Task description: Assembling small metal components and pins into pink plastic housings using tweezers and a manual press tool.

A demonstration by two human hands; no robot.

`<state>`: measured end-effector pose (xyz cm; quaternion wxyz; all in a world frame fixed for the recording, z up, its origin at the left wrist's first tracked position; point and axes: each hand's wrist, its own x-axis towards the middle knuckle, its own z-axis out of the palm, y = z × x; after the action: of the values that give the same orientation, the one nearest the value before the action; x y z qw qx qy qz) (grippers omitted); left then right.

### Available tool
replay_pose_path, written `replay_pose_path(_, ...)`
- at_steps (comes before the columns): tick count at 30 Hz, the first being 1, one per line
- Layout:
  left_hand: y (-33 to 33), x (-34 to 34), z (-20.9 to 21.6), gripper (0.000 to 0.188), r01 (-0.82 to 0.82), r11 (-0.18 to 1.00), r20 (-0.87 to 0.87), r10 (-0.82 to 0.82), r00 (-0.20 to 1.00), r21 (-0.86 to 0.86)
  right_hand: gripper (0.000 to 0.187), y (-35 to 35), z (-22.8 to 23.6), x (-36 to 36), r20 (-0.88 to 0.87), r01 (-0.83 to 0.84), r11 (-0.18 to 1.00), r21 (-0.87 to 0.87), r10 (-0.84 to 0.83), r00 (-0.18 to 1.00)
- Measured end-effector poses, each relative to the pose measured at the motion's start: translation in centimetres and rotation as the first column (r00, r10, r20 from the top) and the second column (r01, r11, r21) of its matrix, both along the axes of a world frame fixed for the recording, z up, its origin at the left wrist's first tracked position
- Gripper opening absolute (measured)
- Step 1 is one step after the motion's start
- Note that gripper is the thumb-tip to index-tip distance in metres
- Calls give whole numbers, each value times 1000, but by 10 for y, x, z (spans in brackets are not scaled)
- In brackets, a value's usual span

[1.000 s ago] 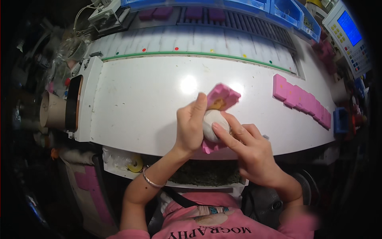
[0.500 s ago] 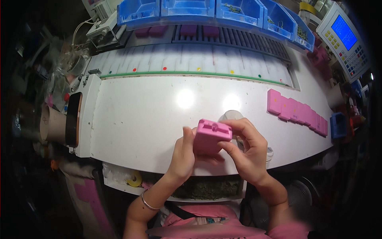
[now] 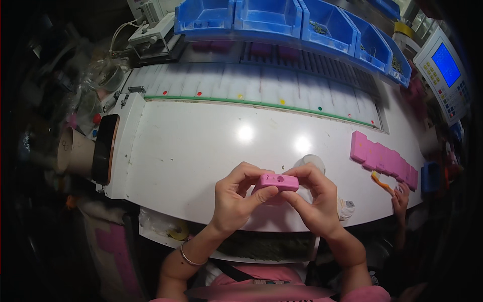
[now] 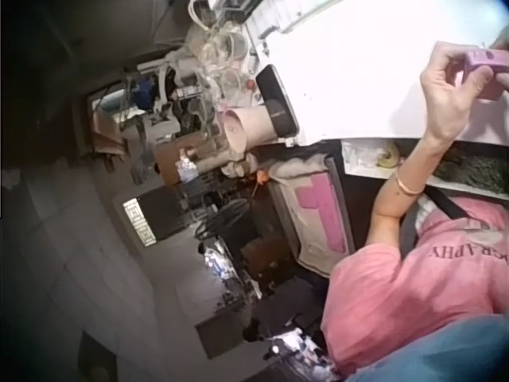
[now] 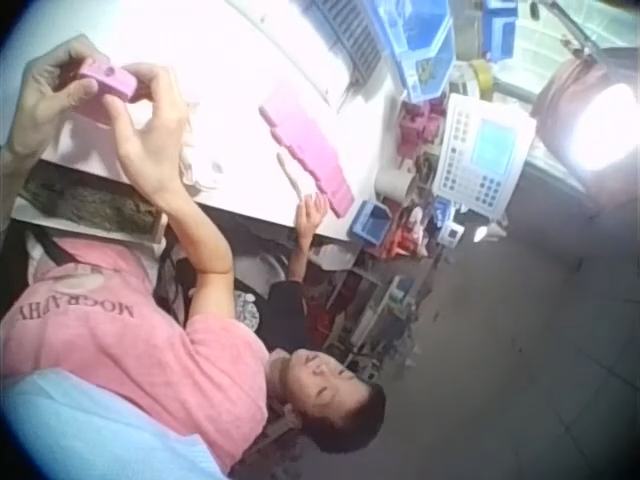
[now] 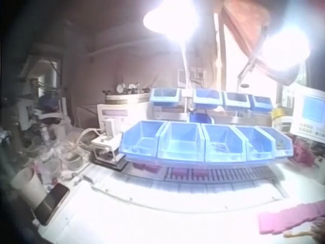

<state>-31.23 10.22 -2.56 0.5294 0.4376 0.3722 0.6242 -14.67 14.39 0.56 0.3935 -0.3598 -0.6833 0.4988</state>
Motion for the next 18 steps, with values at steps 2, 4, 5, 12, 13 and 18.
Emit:
replay_pose_path(2, 3, -5, 6, 35, 54, 997, 22, -53, 998, -50, 25, 3, -2, -3, -21, -25, 1000, -13, 24, 999)
replay_pose_path(4, 4, -11, 11, 50, 269, 941, 297, -202, 933, -207, 28, 3, 0, -10, -106, -46, 992, -119, 33, 994)
replay_pose_path(5, 4, -14, 9, 50, 263, 944, 292, -199, 936, -199, 30, 4, 1, -14, -187, -75, 971, -228, 32, 982)
replay_pose_path(12, 23, -73, 29, 53, 365, 811, 374, -196, 906, -458, 34, 10, -3, -25, 80, 10, 998, 56, -15, 997)
replay_pose_path(13, 31, -90, 32, 49, 208, 860, 273, -84, 958, -466, 34, 9, -3, -23, 73, -9, 998, 70, 4, 997)
replay_pose_path(18, 94, -202, 55, 25, -451, 842, -460, 288, 840, -296, 23, 3, -12, -17, 272, -140, 983, 121, 103, 957)
